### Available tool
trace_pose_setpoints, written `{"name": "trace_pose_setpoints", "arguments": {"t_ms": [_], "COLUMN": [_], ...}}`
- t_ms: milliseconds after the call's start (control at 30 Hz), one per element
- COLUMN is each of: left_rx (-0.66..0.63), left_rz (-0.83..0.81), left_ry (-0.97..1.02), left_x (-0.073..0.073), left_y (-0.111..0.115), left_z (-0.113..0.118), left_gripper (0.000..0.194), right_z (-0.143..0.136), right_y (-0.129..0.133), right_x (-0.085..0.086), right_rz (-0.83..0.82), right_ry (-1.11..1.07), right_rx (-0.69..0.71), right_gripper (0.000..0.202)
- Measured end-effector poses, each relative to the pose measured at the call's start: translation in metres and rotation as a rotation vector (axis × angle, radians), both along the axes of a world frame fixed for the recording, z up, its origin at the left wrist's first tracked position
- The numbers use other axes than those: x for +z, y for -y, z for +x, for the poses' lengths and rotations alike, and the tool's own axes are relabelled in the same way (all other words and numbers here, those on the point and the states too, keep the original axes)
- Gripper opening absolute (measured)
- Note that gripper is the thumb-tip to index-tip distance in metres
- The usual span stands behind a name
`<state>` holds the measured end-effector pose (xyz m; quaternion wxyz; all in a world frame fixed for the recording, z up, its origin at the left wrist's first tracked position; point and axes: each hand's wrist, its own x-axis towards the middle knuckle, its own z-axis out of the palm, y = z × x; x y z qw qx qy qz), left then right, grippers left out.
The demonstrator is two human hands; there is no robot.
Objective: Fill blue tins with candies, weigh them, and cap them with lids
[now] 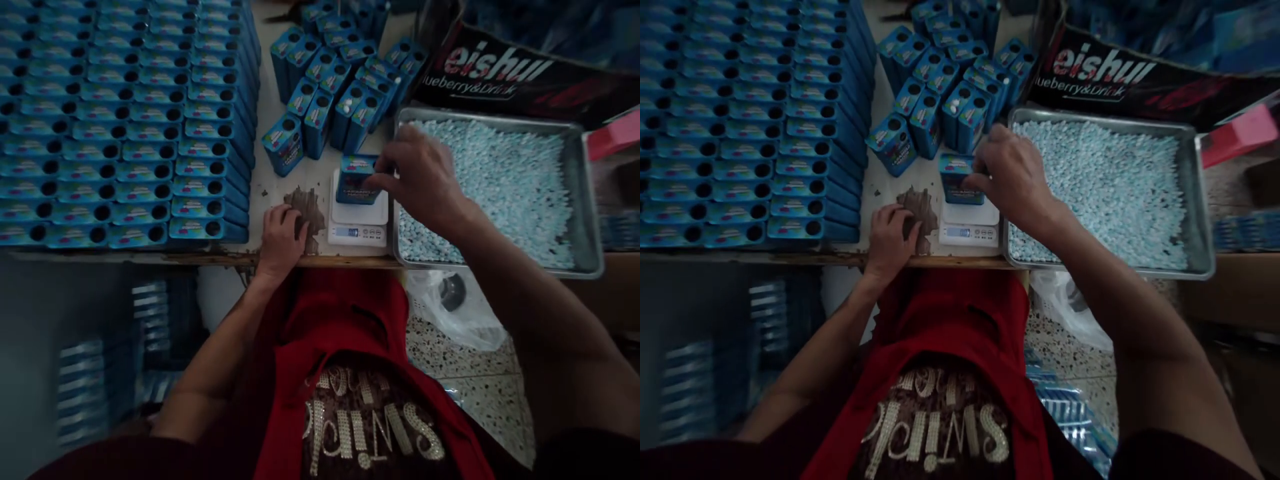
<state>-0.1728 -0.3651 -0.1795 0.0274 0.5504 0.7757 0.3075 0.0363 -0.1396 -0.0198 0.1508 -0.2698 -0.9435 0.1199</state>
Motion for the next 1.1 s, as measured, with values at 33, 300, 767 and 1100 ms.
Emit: {"name": "trace_pose_setpoints", "arguments": {"t_ms": [33, 300, 767, 1100], "left_rx": [0.000, -0.018, 0.040, 0.021], "left_rz": [-0.008, 0.031, 0.077, 0.065], "left_ry": [0.011, 0.029, -0.001, 0.041], "left_x": [0.001, 0.002, 0.000, -0.002], "left_y": [-0.002, -0.007, -0.006, -0.001], "left_z": [0.000, 0.000, -0.003, -0.003], "left_gripper": [0.011, 0.014, 0.011, 0.020], "right_z": [0.007, 0.069, 0.119, 0.127], "right_y": [0.002, 0.019, -0.032, -0.060], "right_x": [-0.009, -0.006, -0.058, -0.037], "right_rz": [0.008, 0.198, -0.093, -0.909], "right_ry": [-0.015, -0.051, 0.390, -0.191], "right_rx": [-0.051, -0.351, -0.390, -0.700], "right_gripper": [0.034, 0.036, 0.042, 0.027]}}
